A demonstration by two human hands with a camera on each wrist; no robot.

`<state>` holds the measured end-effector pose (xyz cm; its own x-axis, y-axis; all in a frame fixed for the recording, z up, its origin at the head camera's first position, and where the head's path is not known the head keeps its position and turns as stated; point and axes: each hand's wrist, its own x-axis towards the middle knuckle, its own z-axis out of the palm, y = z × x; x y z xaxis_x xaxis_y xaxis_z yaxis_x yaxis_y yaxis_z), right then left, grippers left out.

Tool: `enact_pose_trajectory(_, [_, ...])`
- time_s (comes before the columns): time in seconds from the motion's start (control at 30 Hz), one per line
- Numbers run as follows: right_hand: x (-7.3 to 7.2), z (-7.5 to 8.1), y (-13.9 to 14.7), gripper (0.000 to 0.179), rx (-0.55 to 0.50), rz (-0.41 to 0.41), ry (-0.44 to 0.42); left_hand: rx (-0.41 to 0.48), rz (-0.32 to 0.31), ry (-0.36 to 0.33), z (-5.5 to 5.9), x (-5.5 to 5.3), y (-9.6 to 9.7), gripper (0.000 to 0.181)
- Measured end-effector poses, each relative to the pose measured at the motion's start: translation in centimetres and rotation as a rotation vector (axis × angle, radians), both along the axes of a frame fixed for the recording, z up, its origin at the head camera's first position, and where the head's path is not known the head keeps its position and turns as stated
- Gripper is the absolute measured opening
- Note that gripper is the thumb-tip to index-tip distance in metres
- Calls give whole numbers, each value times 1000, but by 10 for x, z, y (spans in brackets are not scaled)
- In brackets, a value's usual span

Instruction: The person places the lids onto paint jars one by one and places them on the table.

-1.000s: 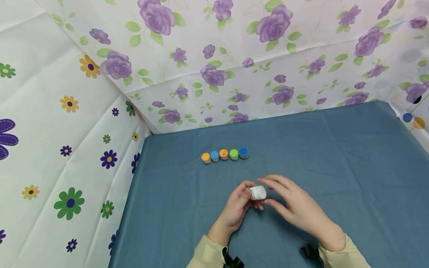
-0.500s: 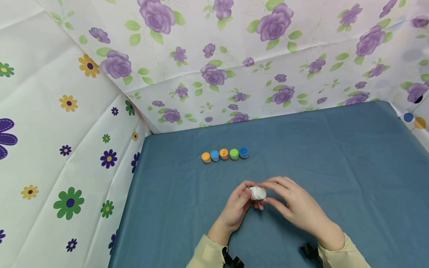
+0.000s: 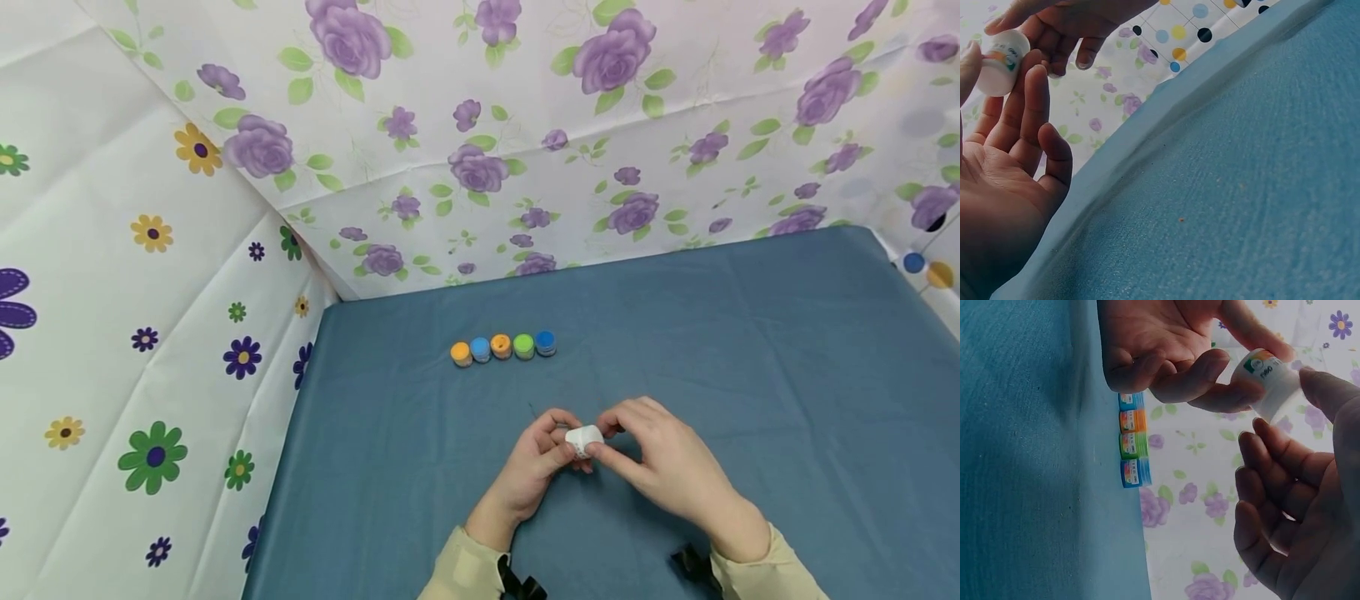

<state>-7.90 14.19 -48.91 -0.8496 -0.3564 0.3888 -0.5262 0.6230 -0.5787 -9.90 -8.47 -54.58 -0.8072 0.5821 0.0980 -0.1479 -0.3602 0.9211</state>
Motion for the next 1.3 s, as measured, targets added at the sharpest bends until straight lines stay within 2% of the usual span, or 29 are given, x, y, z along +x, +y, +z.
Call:
enact_pose_trajectory(0.1, [1,-1,0,13,9,-10,-45,1,-12,-7,1,1,1,35])
enact_pose_trajectory(0.3, [3,0,-1,21,35,-22,-102,19,-23,36,-2,3,4,26])
enact_pose_trajectory(0.37, [4,1,-2,23,45,-21,-105,22,-15,57,-2,4,4,29])
enact_pose_trajectory(0.53, [3,2,-3,26,72,-23,-99,23,10,109,0,6,6,50])
enact_pose_trajectory(0.77, [3,4,-2,27,94,-21,-110,15,23,118,2,7,5,44])
enact_pose_trajectory(0.87, [4,7,0,24,92,-22,-147,-57,38,124,3,7,5,39])
enact_pose_trajectory(0.97, [4,10,3,23,99,-34,-176,-180,56,154,7,6,5,32])
enact_pose_trajectory(1.07, [4,11,5,26,114,-48,-183,-341,94,227,12,6,6,27])
enact_pose_trajectory(1.17, [3,12,5,30,131,-53,-187,-487,144,316,19,6,9,30])
enact_pose_trajectory(1.3, [2,11,6,29,151,-56,-214,-628,175,434,26,4,13,32])
